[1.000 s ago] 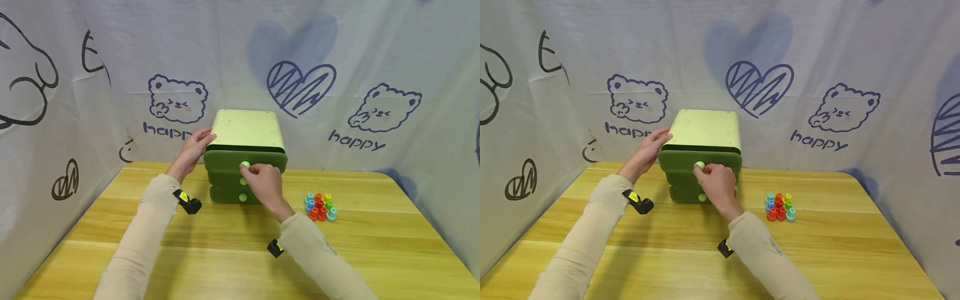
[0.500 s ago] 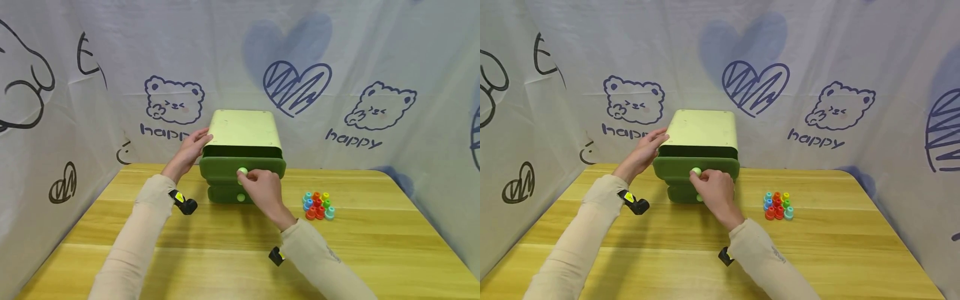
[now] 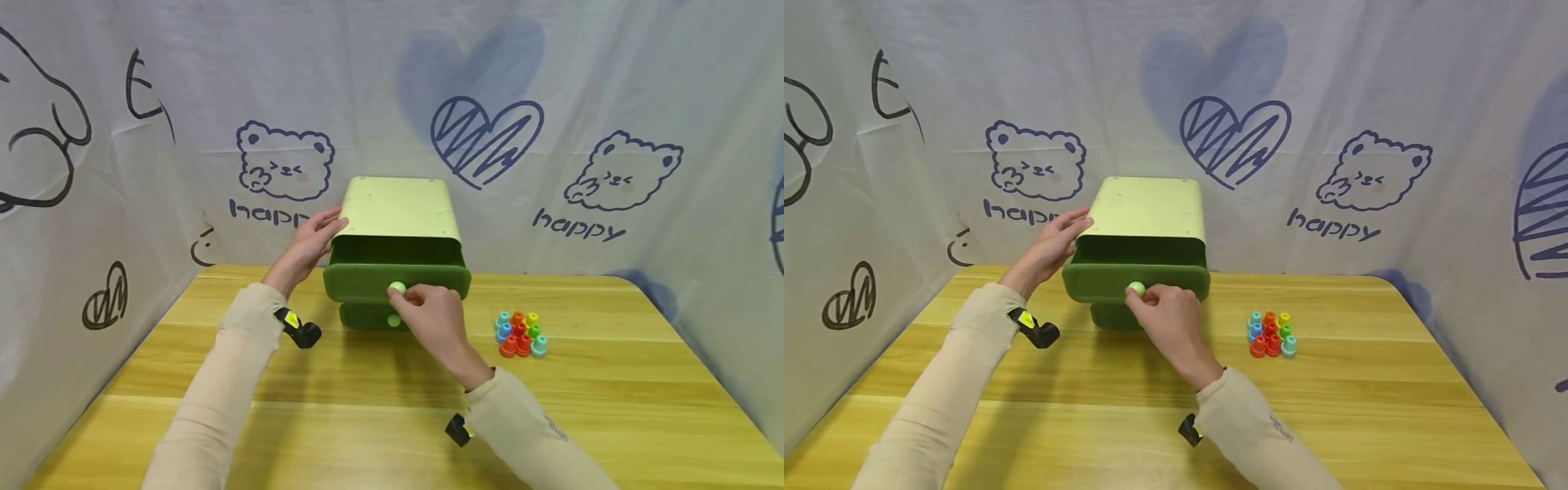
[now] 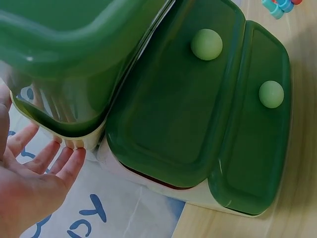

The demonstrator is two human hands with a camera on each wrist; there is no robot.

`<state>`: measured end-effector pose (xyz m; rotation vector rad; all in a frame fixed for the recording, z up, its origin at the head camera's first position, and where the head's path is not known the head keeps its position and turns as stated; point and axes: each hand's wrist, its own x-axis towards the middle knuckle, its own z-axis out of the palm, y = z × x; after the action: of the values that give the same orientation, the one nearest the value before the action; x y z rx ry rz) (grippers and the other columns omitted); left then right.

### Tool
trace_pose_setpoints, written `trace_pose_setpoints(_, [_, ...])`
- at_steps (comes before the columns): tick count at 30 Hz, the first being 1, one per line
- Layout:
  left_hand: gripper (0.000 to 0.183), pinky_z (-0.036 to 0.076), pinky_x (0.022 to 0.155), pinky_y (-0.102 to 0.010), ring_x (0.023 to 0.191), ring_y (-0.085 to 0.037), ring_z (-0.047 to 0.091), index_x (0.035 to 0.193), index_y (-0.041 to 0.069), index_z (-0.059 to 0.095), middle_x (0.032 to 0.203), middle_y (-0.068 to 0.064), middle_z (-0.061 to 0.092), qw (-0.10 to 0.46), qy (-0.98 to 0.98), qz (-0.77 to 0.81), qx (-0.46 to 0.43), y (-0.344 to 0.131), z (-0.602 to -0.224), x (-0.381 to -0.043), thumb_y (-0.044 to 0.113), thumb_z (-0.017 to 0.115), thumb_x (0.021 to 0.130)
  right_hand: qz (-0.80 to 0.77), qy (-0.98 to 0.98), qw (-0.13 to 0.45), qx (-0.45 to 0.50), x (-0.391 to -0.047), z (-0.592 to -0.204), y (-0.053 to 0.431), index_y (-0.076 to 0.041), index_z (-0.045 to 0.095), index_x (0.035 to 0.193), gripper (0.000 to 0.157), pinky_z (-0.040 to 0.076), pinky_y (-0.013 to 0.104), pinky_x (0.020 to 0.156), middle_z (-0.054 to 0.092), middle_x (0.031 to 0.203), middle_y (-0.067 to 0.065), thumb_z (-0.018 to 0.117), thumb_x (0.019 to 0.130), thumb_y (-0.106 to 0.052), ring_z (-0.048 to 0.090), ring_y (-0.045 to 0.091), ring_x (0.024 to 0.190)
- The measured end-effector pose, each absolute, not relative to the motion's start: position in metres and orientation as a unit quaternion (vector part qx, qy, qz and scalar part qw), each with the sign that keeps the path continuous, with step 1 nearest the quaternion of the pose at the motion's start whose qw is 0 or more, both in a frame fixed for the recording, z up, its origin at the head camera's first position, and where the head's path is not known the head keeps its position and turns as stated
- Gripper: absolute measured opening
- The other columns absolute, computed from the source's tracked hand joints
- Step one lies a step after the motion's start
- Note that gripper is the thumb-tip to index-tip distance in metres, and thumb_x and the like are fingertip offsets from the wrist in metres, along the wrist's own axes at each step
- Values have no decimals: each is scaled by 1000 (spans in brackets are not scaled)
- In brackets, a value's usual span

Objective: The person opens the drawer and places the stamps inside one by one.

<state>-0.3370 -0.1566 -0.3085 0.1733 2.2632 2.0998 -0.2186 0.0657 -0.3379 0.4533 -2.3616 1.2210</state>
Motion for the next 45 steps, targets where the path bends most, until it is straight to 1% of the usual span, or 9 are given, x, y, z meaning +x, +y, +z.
trace_pose_setpoints(4, [59,28,113,-45,137,-28,33,151,10,32,152,-14,32,29,730,680,58,-156,-308,-338,29,55,99,437,-854,224,169,-214,-337,68,-9,67,58,35,30,23,45,50,46,-8,68,88,-28,41,10,42])
trace_pose_setpoints(8, [60,24,114,-48,139,-28,29,152,11,30,153,-13,29,34,733,677,61,-158,-308,-339,29,53,100,431,-855,230,174,-212,-338,68,-11,67,59,34,33,23,46,52,47,-8,70,88,-28,42,8,43])
trace_pose_setpoints(13, [60,22,115,-48,140,-28,26,153,11,27,153,-14,28,44,725,684,65,-157,-308,-338,30,50,101,431,-855,230,175,-212,-340,69,-10,71,63,30,39,24,48,58,52,-8,70,87,-28,46,6,46])
trace_pose_setpoints(18, [59,24,114,-44,141,-27,26,154,11,25,153,-13,27,57,713,695,74,-158,-309,-339,28,48,102,432,-855,227,177,-209,-340,70,-11,69,61,31,35,23,47,55,50,-9,70,88,-28,44,6,45])
trace_pose_setpoints(22, [59,25,114,-43,141,-25,25,154,12,24,157,-9,24,71,707,698,86,-160,-309,-340,26,48,102,432,-854,229,177,-206,-341,70,-12,67,60,32,32,22,45,51,48,-10,70,88,-27,41,6,43])
trace_pose_setpoints(27, [60,22,115,-45,143,-25,21,155,13,23,159,-5,18,80,710,693,94,-162,-307,-339,26,49,102,433,-852,235,176,-204,-341,71,-11,70,63,28,36,22,45,56,51,-11,71,88,-25,45,6,44])
trace_pose_setpoints(34, [61,20,116,-46,144,-24,18,155,15,21,160,-4,14,91,705,697,95,-165,-305,-339,25,50,102,440,-847,235,183,-198,-339,72,-11,71,65,25,41,23,46,60,55,-10,72,86,-23,47,4,47])
trace_pose_setpoints(40, [61,21,116,-45,143,-24,19,155,16,22,160,-3,16,94,706,697,83,-163,-306,-337,24,49,102,444,-847,227,185,-189,-340,74,-11,71,66,22,46,23,50,60,56,-11,73,85,-23,49,2,49])
trace_pose_setpoints(45, [60,22,115,-44,143,-24,20,155,14,22,160,-3,17,88,707,697,86,-162,-307,-336,23,48,102,454,-845,213,185,-179,-341,75,-11,73,69,20,49,23,52,63,60,-10,73,85,-22,53,1,52])
